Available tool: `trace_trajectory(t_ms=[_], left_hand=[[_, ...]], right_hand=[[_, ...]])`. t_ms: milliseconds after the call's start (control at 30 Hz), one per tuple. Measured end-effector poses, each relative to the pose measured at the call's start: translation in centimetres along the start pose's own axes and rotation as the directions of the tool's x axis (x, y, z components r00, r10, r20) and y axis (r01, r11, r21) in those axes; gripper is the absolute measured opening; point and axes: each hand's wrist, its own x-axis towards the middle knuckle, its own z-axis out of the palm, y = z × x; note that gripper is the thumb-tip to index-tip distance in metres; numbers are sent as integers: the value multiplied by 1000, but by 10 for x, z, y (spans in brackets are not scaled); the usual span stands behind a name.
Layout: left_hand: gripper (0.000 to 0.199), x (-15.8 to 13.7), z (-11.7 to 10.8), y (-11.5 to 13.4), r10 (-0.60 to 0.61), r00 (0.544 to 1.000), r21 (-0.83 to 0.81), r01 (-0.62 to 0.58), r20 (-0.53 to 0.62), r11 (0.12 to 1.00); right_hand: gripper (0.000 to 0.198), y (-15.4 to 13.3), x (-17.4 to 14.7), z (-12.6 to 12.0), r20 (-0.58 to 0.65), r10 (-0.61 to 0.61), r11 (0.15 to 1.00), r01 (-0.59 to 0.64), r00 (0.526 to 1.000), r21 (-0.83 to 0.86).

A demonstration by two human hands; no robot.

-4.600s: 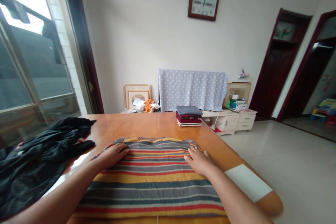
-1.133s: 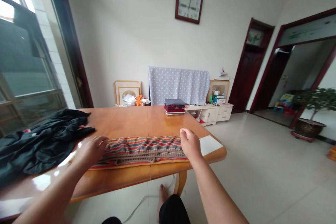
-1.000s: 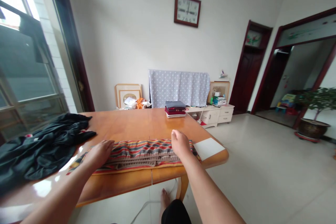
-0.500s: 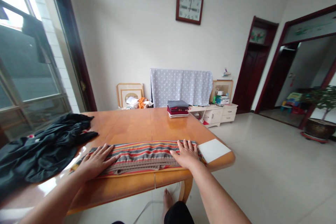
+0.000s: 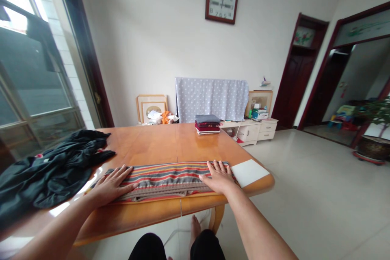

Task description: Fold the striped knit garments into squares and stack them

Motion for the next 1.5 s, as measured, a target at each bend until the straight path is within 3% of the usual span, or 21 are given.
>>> trace_trajectory(t_ms=[667, 767, 867, 1000, 1200, 1267, 1400, 1500], left_hand=[[96, -4, -4, 9, 17, 998, 6, -17, -52, 1000], [92, -3, -10, 14, 52, 994, 31, -50, -94, 998], [78, -1, -14, 23, 107, 981, 59, -98, -160, 993], [62, -5, -19, 59, 215, 942, 59, -207, -259, 977], [49, -31, -10, 156, 488, 813, -118, -545, -316, 830], [48, -39, -1, 182, 533, 780, -169, -603, -328, 779], [53, -46, 17, 205, 612, 742, -193, -666, -273, 721], [59, -47, 25, 206, 616, 749, -168, -658, -245, 734]], right_hand=[[98, -8, -1, -2, -50, -4, 1000, 5, 999, 17], [84, -3, -1, -14, -187, -8, 995, 27, 982, 98], [63, 16, -4, -31, -368, 150, 969, -63, 918, 239], [56, 50, -12, -42, -385, 346, 927, -250, 855, 279], [67, 70, -20, -34, -242, 366, 923, -317, 899, 219], [59, 68, -20, -30, -196, 350, 922, -300, 916, 244], [25, 61, -19, -25, -174, 300, 892, -211, 938, 401], [17, 58, -17, -21, -202, 296, 874, -180, 934, 451]])
